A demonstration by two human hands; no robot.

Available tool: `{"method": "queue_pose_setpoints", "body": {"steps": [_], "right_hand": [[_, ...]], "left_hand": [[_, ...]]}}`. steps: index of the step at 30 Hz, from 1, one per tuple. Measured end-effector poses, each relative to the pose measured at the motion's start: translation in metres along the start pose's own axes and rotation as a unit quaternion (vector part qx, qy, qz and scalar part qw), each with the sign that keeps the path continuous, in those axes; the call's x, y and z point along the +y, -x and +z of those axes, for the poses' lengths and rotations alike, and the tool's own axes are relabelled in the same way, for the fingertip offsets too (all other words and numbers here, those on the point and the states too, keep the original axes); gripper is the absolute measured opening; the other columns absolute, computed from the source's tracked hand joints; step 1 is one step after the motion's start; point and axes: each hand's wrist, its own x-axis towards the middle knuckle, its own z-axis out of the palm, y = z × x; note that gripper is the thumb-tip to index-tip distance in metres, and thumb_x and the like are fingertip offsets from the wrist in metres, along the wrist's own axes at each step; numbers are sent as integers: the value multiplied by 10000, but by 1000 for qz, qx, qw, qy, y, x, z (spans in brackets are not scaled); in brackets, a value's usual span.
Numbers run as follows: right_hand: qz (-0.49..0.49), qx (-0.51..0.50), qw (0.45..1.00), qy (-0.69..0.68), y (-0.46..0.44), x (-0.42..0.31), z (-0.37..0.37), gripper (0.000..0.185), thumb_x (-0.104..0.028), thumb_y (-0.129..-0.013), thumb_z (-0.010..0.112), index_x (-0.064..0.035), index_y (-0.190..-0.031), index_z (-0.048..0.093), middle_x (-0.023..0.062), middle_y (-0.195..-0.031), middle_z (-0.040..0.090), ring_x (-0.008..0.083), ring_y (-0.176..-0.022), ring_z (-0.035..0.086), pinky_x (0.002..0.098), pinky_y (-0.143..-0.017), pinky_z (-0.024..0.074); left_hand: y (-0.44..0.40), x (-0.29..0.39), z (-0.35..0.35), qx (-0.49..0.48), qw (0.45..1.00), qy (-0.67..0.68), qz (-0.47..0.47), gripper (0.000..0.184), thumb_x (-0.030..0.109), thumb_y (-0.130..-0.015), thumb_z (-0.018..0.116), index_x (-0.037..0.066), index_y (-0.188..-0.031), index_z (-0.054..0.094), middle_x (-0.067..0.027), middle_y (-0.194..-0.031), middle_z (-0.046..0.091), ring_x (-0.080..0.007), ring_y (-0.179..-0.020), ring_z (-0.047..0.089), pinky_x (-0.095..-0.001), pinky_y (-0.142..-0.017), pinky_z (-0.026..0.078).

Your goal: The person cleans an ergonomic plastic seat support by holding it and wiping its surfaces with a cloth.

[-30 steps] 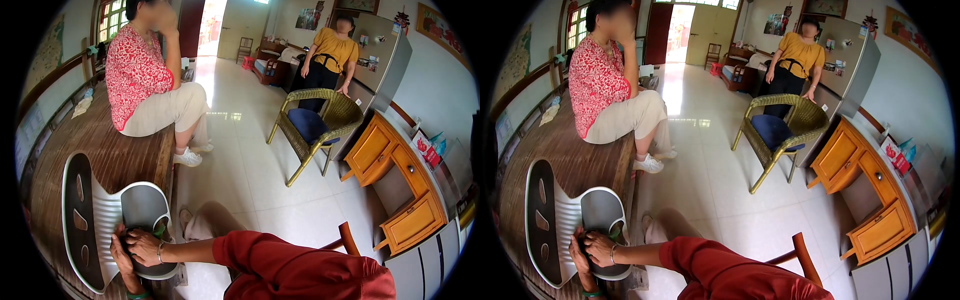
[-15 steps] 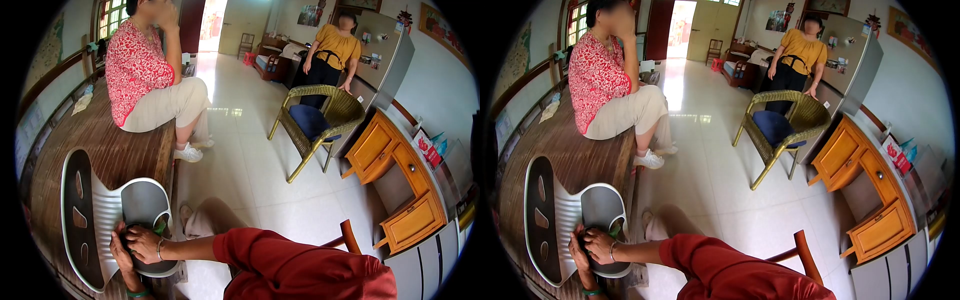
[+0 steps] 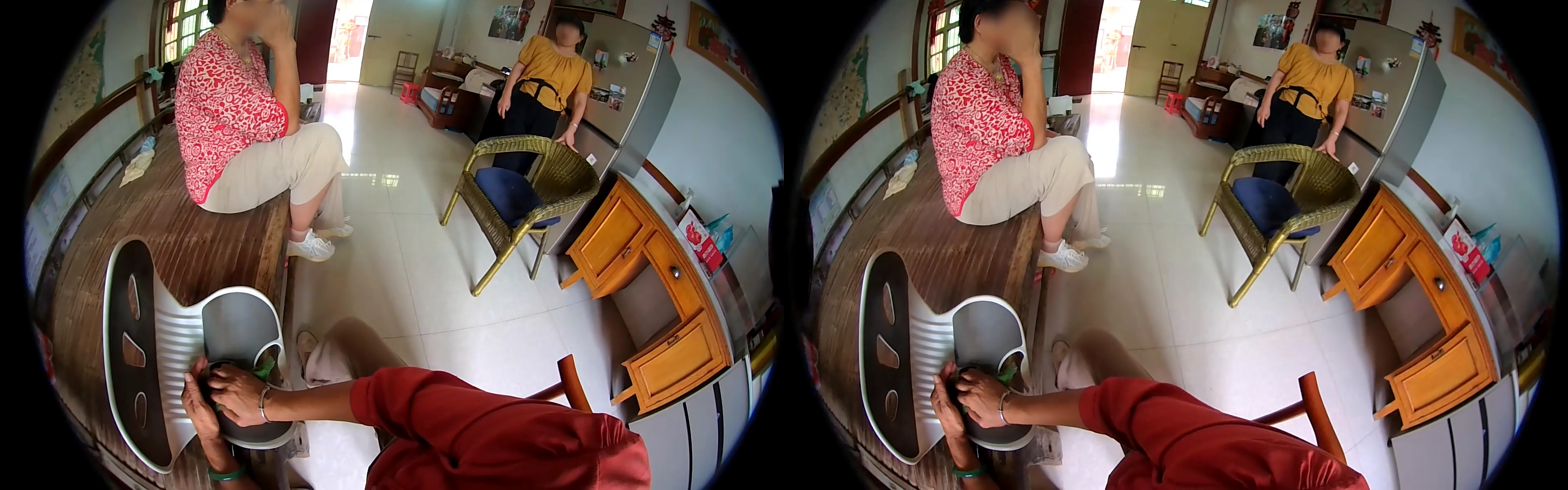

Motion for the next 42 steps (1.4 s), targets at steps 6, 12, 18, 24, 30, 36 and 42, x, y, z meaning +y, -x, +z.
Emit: {"method": "queue_pose_setpoints", "body": {"steps": [6, 12, 18, 24, 30, 36, 42], "right_hand": [[0, 9, 1000, -1, 1, -2, 0, 219, -169, -749, 654, -9, -897, 678, 157, -1114, 586, 338, -1168, 497, 455, -1072, 378], [10, -1, 1000, -5, 1, -5, -5, 209, -171, -753, 654, -10, -884, 683, 156, -1124, 583, 342, -1187, 491, 460, -1083, 371], [9, 4, 1000, -6, 2, -4, -4, 225, -177, -756, 654, -5, -898, 685, 158, -1147, 582, 345, -1191, 487, 467, -1092, 362], [5, 4, 1000, 6, 3, -4, -1, 236, -180, -752, 656, -8, -913, 678, 157, -1165, 579, 344, -1196, 484, 471, -1093, 358], [-46, 52, 998, 6, 6, -3, -13, 254, -165, -627, 696, -87, -866, 657, 100, -1065, 609, 319, -1129, 536, 453, -1007, 417], [-78, 51, 992, 91, 28, -8, -54, 334, -139, -701, 733, -113, -1033, 699, 47, -1187, 642, 267, -1167, 559, 446, -973, 416], [-69, 49, 995, 51, 67, -11, -72, 353, -56, -779, 659, -50, -1131, 682, 76, -1241, 641, 309, -1121, 558, 452, -942, 437]], "left_hand": [[1, 5, 1, -8, 1000, -8, 17, 651, 459, -1085, 294, -80, -1271, 609, -177, -1239, 658, -255, -1153, 599, -372, -1060, 412], [-1, -1, -1, -6, 1000, -1, 8, 660, 467, -1083, 291, -81, -1269, 610, -175, -1234, 661, -256, -1152, 599, -373, -1061, 409], [0, 0, -1, -10, 1000, -4, 1, 659, 467, -1082, 294, -82, -1259, 614, -174, -1229, 663, -255, -1150, 599, -373, -1059, 410], [-1, -6, 0, 2, 1000, -1, 10, 648, 454, -1086, 295, -81, -1241, 625, -170, -1202, 673, -249, -1121, 609, -364, -1040, 422], [-3, 7, 5, 36, 996, -55, -52, 619, 454, -1078, 316, -40, -1238, 653, -150, -1188, 691, -224, -1081, 622, -342, -1012, 436], [-3, 17, 16, 58, 998, -19, -33, 547, 410, -1081, 355, 5, -1162, 713, -138, -1130, 720, -202, -1062, 628, -306, -989, 441], [-4, 23, 15, 66, 995, 55, -43, 620, 470, -1073, 344, -31, -1152, 702, -134, -1144, 708, -199, -1133, 600, -310, -1064, 390]]}}
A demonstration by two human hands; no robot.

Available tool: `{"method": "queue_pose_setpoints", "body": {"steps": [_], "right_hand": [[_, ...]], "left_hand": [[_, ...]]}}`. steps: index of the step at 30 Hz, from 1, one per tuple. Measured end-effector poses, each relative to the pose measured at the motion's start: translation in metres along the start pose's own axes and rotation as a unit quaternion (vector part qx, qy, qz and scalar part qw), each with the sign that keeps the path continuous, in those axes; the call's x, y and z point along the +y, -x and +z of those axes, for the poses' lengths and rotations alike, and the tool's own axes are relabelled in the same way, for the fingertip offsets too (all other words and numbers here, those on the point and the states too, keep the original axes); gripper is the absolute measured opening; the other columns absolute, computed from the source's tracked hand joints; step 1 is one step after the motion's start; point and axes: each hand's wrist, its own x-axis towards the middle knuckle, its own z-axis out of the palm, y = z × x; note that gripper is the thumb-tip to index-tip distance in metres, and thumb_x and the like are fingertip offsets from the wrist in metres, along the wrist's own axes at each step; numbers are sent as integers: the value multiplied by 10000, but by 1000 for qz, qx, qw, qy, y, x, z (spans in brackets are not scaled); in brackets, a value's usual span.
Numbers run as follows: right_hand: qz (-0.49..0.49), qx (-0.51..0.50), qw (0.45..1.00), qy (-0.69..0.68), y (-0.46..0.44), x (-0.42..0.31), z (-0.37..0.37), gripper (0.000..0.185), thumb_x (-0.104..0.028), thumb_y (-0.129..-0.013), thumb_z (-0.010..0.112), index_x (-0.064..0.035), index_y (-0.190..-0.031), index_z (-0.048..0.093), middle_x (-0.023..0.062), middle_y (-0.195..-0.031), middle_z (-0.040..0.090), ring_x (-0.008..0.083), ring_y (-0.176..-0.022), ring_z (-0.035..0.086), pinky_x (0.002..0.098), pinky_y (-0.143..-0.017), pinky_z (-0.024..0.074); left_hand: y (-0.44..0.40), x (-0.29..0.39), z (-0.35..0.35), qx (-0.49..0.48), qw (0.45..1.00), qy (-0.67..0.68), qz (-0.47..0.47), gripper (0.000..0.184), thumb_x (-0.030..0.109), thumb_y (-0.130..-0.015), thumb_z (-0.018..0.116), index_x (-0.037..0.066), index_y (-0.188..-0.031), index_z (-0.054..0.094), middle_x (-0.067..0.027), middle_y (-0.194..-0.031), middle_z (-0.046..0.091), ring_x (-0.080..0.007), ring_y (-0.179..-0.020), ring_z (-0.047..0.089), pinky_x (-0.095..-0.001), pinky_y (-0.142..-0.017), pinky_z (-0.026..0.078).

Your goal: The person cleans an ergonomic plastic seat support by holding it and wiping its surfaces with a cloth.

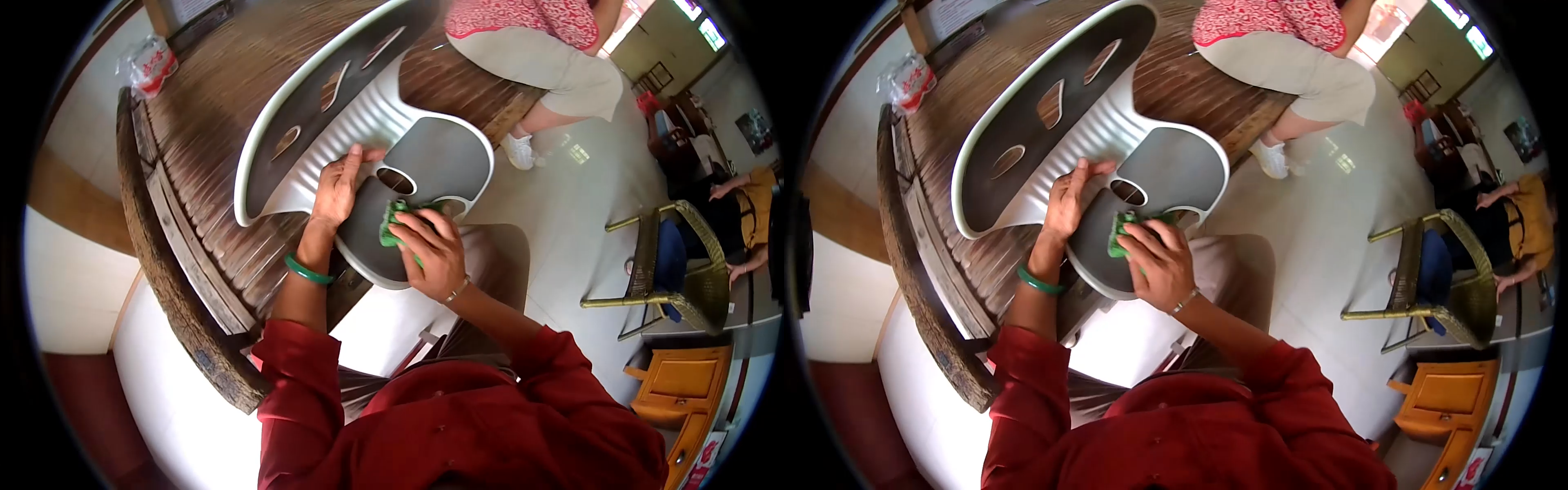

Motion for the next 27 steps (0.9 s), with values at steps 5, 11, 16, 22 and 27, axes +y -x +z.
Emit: {"method": "queue_pose_setpoints", "body": {"steps": [5, 11, 16, 22, 27], "right_hand": [[11, -6, 999, -37, 16, -12, -6, 367, -23, -770, 632, -24, -1132, 696, 101, -1224, 655, 336, -1071, 565, 429, -921, 456], [37, 5, 997, -63, -37, 2, -3, 249, -43, -785, 668, -65, -1029, 714, 76, -1105, 692, 319, -984, 600, 418, -871, 484], [76, -3, 994, -82, -92, 17, 24, 211, -89, -795, 678, -85, -1001, 723, 90, -1030, 716, 309, -953, 618, 423, -869, 489], [-35, -125, 991, -28, -92, 7, 50, 213, -79, -763, 681, -85, -970, 730, 67, -1045, 707, 288, -987, 612, 420, -909, 483], [-49, -109, 987, -104, -70, -11, 37, 225, -42, -755, 668, -70, -973, 716, 61, -1065, 686, 284, -994, 583, 400, -873, 490]], "left_hand": [[-4, -6, -12, -18, 980, 197, 32, 712, 525, -1068, 254, -65, -1307, 574, -158, -1261, 652, -250, -1252, 556, -373, -1163, 302], [-11, -17, -16, -75, 963, 259, -18, 816, 621, -1030, 172, -46, -1390, 476, -179, -1283, 626, -266, -1234, 567, -415, -1120, 372], [-11, -11, -15, -54, 962, 265, -48, 829, 638, -1023, 163, -36, -1385, 483, -166, -1284, 628, -261, -1242, 552, -405, -1143, 337], [-12, -13, -15, -5, 963, 267, -33, 782, 601, -1041, 215, -42, -1336, 548, -166, -1235, 658, -262, -1238, 553, -378, -1150, 345], [-6, -10, -5, 13, 989, 148, -12, 706, 554, -1051, 326, -51, -1260, 625, -144, -1157, 702, -213, -1099, 610, -334, -1060, 440]]}}
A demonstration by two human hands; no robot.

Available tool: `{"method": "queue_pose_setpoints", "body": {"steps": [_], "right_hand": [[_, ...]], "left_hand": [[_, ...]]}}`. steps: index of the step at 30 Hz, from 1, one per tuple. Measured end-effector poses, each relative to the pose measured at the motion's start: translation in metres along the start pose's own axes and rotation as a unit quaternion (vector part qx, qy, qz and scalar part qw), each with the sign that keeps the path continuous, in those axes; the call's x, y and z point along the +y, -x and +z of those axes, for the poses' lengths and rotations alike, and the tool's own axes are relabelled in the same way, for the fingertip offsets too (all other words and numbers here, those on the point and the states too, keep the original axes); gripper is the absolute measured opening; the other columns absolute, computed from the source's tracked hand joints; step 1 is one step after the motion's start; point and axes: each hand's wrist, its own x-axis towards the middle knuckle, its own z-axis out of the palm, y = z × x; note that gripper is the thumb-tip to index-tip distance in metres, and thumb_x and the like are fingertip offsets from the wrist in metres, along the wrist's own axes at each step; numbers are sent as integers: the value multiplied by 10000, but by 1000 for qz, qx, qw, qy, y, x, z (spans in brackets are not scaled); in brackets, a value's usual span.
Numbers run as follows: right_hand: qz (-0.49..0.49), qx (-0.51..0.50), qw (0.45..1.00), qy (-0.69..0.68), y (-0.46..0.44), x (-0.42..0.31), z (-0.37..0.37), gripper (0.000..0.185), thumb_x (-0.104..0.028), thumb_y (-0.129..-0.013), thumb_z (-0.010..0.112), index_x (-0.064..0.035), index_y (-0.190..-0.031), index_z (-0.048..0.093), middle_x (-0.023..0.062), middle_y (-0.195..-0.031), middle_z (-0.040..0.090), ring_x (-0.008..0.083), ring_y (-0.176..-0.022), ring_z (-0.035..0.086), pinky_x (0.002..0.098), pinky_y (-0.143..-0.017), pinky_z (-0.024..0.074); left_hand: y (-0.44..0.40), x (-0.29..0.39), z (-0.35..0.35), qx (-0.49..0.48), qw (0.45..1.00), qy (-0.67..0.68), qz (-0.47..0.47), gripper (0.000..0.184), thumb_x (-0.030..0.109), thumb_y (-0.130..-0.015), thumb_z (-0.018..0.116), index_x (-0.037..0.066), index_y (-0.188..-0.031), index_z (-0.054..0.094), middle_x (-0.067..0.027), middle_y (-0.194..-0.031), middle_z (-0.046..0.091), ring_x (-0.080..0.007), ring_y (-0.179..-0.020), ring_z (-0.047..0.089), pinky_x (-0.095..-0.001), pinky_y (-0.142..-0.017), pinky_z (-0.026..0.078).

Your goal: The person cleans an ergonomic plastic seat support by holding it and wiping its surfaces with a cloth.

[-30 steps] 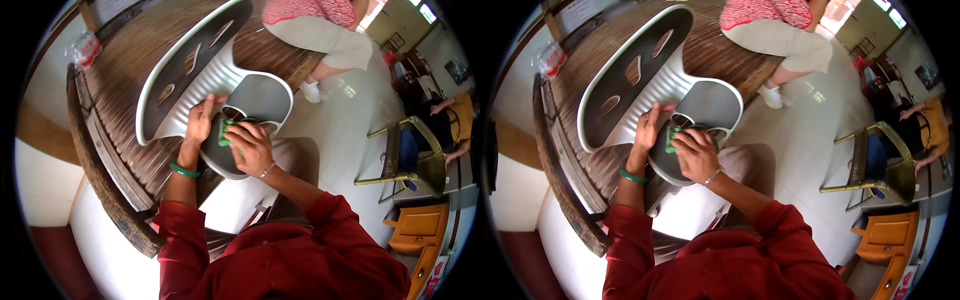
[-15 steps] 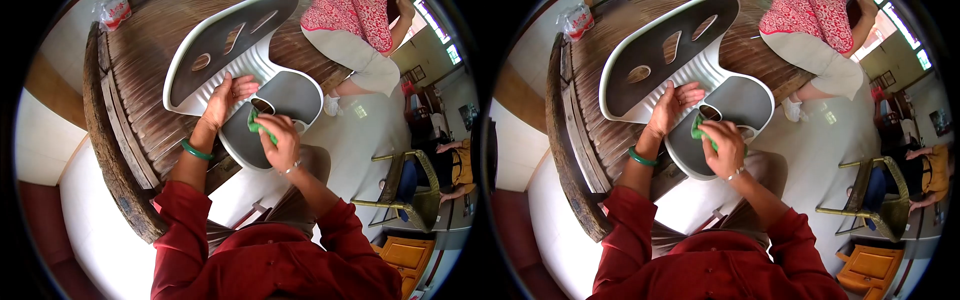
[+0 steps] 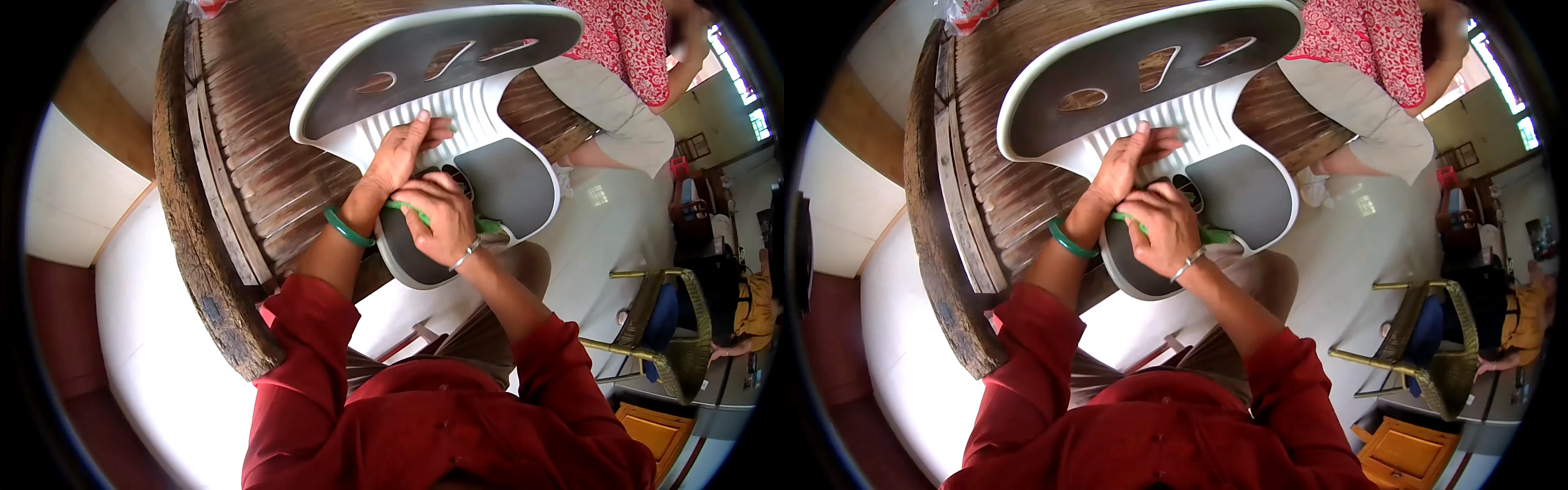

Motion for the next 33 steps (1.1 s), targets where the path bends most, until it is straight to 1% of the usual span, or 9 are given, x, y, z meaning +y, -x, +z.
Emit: {"method": "queue_pose_setpoints", "body": {"steps": [3, 7, 9, 14, 23, 25, 27, 29, 33], "right_hand": [[-18, 44, 999, 17, 24, -25, -2, 250, -30, -755, 648, -44, -998, 704, 64, -1063, 662, 304, -979, 567, 408, -862, 482], [-30, 45, 998, 14, 55, -43, -8, 287, -15, -773, 626, -13, -1049, 703, 71, -1104, 670, 306, -962, 580, 407, -810, 496], [-24, 44, 999, 15, 60, -45, -11, 285, -13, -770, 627, -13, -1043, 707, 67, -1108, 671, 307, -959, 580, 406, -816, 497], [-23, 36, 999, 8, 80, -48, -19, 293, 8, -755, 618, -21, -1030, 715, 60, -1078, 685, 302, -942, 587, 393, -815, 504], [-19, -25, 998, -49, 96, -44, -43, 275, 1, -766, 627, -50, -1016, 727, 71, -1057, 701, 303, -929, 601, 383, -832, 511], [7, -69, 988, -136, 85, -35, -52, 267, -5, -792, 628, -43, -1036, 729, 98, -1070, 704, 305, -952, 617, 387, -857, 508], [49, -15, 986, -157, 69, -28, -57, 242, -12, -850, 618, -37, -1066, 726, 133, -1094, 707, 305, -980, 647, 384, -883, 500], [88, 78, 984, -131, 44, -18, -48, 237, -20, -855, 630, -37, -1074, 717, 126, -1094, 707, 309, -980, 652, 388, -885, 498], [140, 76, 981, -113, -9, -12, -12, 215, -26, -830, 665, -34, -1041, 707, 130, -1063, 700, 324, -976, 649, 388, -890, 498]], "left_hand": [[-1, -8, 0, 4, 999, -36, 19, 704, 555, -1050, 338, -49, -1226, 654, -146, -1143, 709, -215, -1087, 621, -324, -1042, 445], [3, -7, 1, 1, 995, -83, 56, 667, 514, -1063, 338, -52, -1219, 654, -150, -1142, 708, -218, -1101, 619, -326, -1051, 438], [2, -5, -1, -12, 998, 8, 59, 647, 484, -1074, 319, -52, -1220, 649, -152, -1155, 701, -216, -1126, 608, -328, -1066, 427], [5, 2, -6, -35, 992, 109, 44, 667, 486, -1081, 244, -51, -1302, 572, -161, -1188, 682, -230, -1183, 590, -358, -1095, 401], [7, 2, -9, -44, 994, 92, 27, 710, 545, -1064, 240, -28, -1308, 580, -133, -1169, 698, -202, -1193, 580, -326, -1102, 388], [7, 2, -9, -50, 995, 82, 11, 723, 567, -1056, 247, -20, -1308, 586, -126, -1166, 702, -197, -1190, 581, -326, -1104, 385], [5, 1, -8, -43, 995, 91, 4, 735, 582, -1049, 247, -15, -1309, 588, -122, -1170, 701, -199, -1193, 578, -328, -1108, 381], [2, -1, -8, -41, 994, 103, -14, 759, 612, -1036, 247, -5, -1312, 591, -114, -1177, 701, -203, -1198, 572, -333, -1115, 373], [5, 3, -8, -49, 995, 87, -3, 738, 600, -1041, 235, 20, -1317, 597, -111, -1182, 700, -214, -1225, 552, -359, -1139, 349]]}}
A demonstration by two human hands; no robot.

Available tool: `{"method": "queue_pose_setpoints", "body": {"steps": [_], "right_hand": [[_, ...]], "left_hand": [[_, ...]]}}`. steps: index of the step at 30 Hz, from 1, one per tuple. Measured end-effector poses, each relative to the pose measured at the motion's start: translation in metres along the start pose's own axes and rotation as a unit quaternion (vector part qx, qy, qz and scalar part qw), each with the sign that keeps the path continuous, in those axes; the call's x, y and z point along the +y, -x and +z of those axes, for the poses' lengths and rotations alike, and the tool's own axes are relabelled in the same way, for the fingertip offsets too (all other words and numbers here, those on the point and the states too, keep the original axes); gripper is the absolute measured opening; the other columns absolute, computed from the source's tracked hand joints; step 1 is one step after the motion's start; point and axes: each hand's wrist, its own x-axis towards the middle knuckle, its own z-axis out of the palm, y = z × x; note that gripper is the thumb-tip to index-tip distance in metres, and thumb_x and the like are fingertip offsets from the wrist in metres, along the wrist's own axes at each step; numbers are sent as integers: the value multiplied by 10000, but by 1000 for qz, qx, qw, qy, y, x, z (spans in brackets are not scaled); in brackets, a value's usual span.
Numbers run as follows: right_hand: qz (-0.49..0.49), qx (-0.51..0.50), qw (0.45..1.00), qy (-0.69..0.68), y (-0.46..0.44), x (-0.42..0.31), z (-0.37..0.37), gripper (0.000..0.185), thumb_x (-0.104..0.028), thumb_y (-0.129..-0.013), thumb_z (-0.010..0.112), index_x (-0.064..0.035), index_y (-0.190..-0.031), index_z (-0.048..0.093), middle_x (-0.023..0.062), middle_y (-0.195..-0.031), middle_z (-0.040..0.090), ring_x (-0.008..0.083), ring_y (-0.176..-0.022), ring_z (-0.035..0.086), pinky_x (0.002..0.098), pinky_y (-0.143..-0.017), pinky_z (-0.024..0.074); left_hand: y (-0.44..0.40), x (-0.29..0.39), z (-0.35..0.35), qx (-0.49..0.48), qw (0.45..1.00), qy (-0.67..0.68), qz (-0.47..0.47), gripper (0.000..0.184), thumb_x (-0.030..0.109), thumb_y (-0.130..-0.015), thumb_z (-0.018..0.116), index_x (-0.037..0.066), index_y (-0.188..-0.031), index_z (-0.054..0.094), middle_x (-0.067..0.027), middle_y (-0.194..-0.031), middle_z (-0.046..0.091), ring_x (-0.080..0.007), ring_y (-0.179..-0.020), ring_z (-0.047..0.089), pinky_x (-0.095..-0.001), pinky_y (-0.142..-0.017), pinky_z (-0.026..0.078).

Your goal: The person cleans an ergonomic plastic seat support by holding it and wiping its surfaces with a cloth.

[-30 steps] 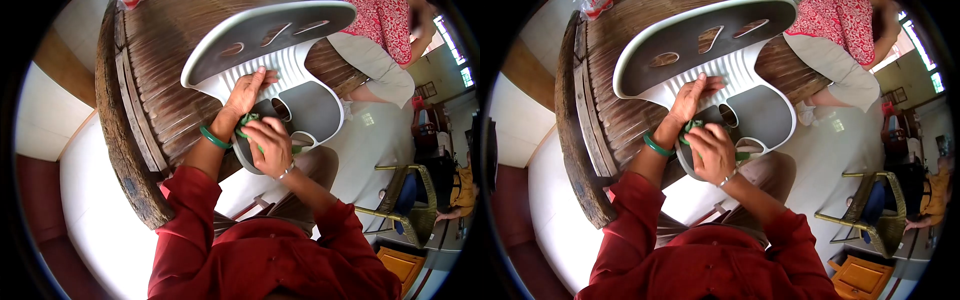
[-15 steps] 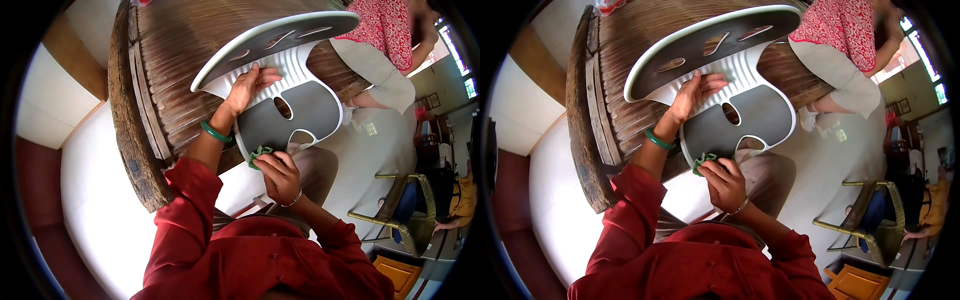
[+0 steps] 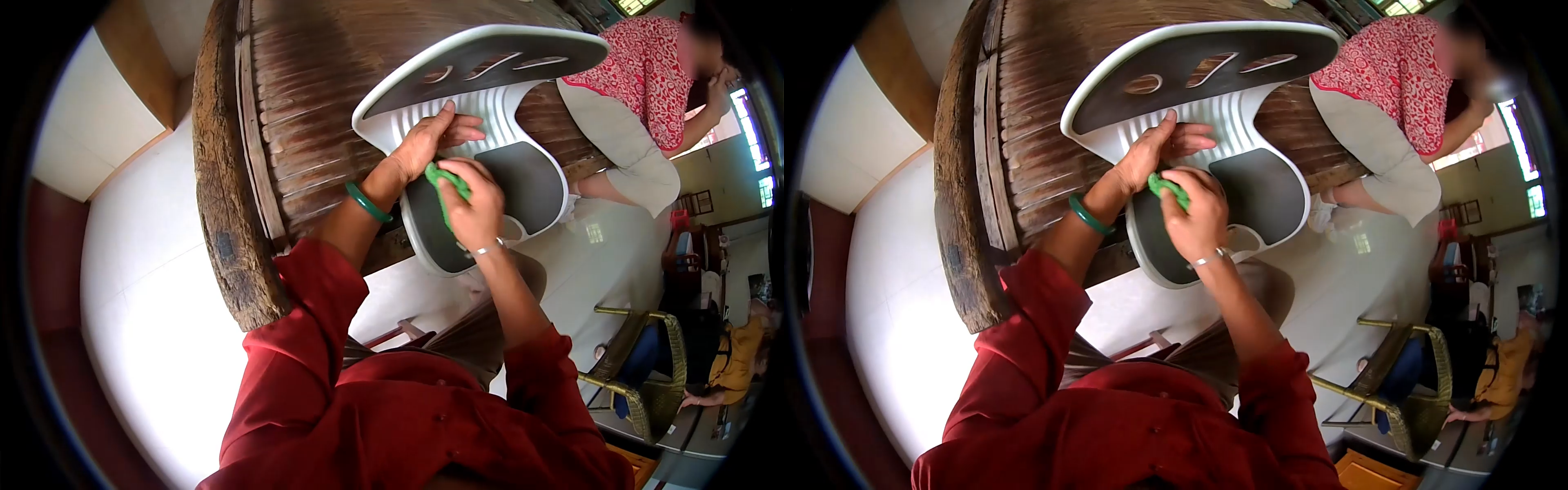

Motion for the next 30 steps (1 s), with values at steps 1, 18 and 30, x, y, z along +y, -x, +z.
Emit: {"method": "queue_pose_setpoints", "body": {"steps": [1, 18, 30], "right_hand": [[-19, -32, 998, 56, -5, -1, 12, 205, -40, -814, 683, -29, -1018, 662, 150, -1011, 675, 346, -930, 637, 413, -844, 497], [-135, -138, 979, 59, 50, -10, -10, 243, -6, -748, 666, -72, -982, 663, 95, -1015, 637, 333, -907, 576, 421, -792, 486], [-131, -104, 985, 51, 108, -4, -36, 187, -12, -765, 674, -47, -948, 687, 103, -1010, 643, 319, -867, 578, 401, -774, 486]], "left_hand": [[0, 0, -1, -1, 1000, 8, -1, 739, 599, -1041, 232, 18, -1337, 579, -111, -1189, 696, -210, -1229, 548, -351, -1139, 353], [2, -2, 1, 83, 993, -63, 57, 661, 511, -1058, 350, -13, -1453, 432, -120, -1313, 627, -205, -1283, 518, -358, -1120, 383], [10, -9, 4, 78, 984, -135, 91, 678, 554, -1040, 370, 15, -1433, 488, -90, -1283, 651, -222, -1225, 556, -324, -1113, 365]]}}
